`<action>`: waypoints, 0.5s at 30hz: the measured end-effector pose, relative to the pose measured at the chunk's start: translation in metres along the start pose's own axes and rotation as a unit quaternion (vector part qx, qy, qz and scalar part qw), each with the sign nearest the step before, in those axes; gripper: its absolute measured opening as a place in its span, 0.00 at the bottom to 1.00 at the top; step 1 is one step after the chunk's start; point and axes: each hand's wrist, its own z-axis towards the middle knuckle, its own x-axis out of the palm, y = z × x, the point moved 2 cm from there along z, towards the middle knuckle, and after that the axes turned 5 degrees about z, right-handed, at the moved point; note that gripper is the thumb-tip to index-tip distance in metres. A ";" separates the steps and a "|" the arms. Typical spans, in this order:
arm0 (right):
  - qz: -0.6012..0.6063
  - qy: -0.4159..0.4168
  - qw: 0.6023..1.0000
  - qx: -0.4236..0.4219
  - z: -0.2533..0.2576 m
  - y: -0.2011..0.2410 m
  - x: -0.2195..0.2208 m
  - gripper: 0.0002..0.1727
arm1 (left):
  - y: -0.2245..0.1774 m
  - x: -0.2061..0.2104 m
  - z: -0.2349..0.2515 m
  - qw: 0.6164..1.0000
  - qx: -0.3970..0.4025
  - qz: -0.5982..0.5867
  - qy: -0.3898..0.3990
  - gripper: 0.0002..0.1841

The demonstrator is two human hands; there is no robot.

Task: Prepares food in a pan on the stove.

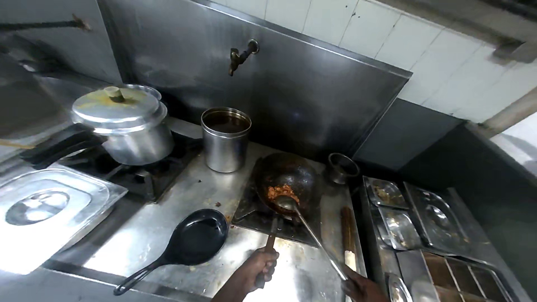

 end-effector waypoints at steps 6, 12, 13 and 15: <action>-0.010 -0.073 0.997 0.008 0.097 0.076 0.064 0.35 | 0.002 0.002 -0.001 1.000 0.006 0.015 -0.014 0.01; -0.026 0.014 0.999 0.021 0.025 0.032 0.038 0.37 | -0.003 -0.004 -0.004 1.000 0.002 0.014 -0.008 0.01; -0.094 -0.004 0.995 0.041 0.016 0.030 0.027 0.37 | -0.004 -0.004 -0.005 1.000 0.003 0.015 -0.006 0.01; -0.187 -0.042 0.977 0.093 0.016 0.040 0.016 0.37 | -0.004 -0.005 -0.006 1.000 0.002 0.014 -0.004 0.01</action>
